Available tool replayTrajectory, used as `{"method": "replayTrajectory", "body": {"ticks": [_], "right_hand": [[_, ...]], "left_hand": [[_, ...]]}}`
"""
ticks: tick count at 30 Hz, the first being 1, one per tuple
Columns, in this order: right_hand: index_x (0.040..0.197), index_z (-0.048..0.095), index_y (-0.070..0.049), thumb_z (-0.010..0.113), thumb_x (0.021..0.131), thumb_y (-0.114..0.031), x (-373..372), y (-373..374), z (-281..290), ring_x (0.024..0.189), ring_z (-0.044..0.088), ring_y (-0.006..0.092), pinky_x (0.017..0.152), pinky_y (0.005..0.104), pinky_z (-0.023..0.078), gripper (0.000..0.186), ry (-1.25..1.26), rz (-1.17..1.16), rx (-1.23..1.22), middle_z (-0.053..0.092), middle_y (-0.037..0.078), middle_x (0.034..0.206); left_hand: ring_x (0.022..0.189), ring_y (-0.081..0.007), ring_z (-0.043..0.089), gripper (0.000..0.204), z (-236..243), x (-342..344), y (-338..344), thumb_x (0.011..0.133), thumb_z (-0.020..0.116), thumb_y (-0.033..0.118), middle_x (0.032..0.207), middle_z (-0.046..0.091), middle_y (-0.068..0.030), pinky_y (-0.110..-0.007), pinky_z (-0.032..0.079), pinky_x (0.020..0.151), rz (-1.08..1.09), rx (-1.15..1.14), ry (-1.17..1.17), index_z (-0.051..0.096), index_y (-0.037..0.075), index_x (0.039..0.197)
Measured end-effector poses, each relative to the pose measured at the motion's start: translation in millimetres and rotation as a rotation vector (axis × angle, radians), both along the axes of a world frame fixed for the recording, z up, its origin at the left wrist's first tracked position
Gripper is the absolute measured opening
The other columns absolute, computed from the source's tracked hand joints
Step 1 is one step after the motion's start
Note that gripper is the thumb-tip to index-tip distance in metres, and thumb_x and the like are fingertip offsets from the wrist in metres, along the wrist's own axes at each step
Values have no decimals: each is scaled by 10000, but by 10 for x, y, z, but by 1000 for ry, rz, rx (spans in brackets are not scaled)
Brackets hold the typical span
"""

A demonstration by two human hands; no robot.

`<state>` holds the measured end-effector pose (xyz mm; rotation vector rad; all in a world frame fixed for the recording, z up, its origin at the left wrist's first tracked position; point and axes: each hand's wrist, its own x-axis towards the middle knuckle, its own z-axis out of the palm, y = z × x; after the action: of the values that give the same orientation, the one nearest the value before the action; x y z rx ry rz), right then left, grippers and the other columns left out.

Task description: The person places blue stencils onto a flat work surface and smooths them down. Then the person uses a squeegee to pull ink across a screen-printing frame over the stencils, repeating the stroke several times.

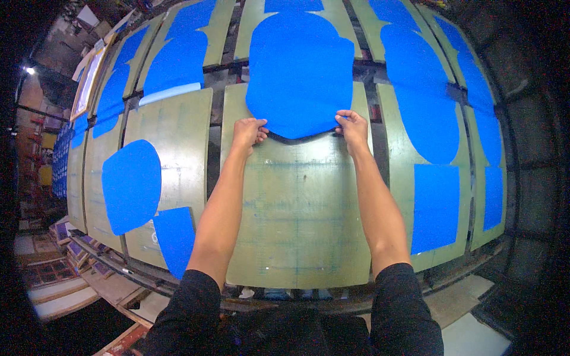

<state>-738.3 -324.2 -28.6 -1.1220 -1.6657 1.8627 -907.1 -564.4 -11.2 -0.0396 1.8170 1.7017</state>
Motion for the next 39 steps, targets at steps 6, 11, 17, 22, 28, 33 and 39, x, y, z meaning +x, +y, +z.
{"method": "replayTrajectory", "body": {"ticks": [6,11,17,22,28,33,39], "right_hand": [[1003,676,-47,695,895,-31,-35,28,-62,691,590,87,602,218,481,110,-24,32,44,652,7,843],[999,674,-32,695,885,-17,-2,43,17,731,630,111,606,242,517,117,-50,45,62,679,44,873],[1001,677,-25,698,888,-29,163,-25,-48,716,625,107,608,242,511,115,-82,14,44,682,37,862],[972,707,-16,721,856,-23,239,-85,-78,693,658,134,599,262,546,117,-106,-44,191,704,63,830],[960,732,-13,761,816,-49,288,-71,-70,688,685,136,591,292,557,152,-229,-30,429,738,92,825],[975,736,-19,773,792,-50,343,-71,-150,706,698,157,642,308,562,188,-202,-14,459,741,98,825],[984,734,-41,784,772,-65,381,-131,-249,753,704,164,725,313,556,218,-246,-19,521,737,87,817]], "left_hand": [[494,-164,613,177,-35,55,-87,849,696,57,668,670,-158,-281,450,424,-77,-85,-20,605,-14,714],[501,-177,624,183,8,135,-134,854,698,72,659,661,-170,-286,462,436,-148,-93,-89,594,-15,732],[454,-162,582,182,-127,40,-148,870,697,129,664,660,-138,-266,440,417,27,-115,9,614,-2,774],[458,-158,588,194,-207,-37,-230,859,687,73,654,652,-105,-284,427,394,-22,-156,81,598,5,701],[452,-140,576,123,-247,-82,-286,810,727,68,642,649,-85,-286,420,400,-26,-224,117,658,-16,751],[464,-138,593,117,-289,-68,-384,788,752,73,635,661,-84,-282,445,420,-68,-284,183,682,-18,766],[459,-128,593,130,-295,-46,-455,776,770,69,627,666,-74,-277,457,429,-56,-338,222,672,-8,738]]}}
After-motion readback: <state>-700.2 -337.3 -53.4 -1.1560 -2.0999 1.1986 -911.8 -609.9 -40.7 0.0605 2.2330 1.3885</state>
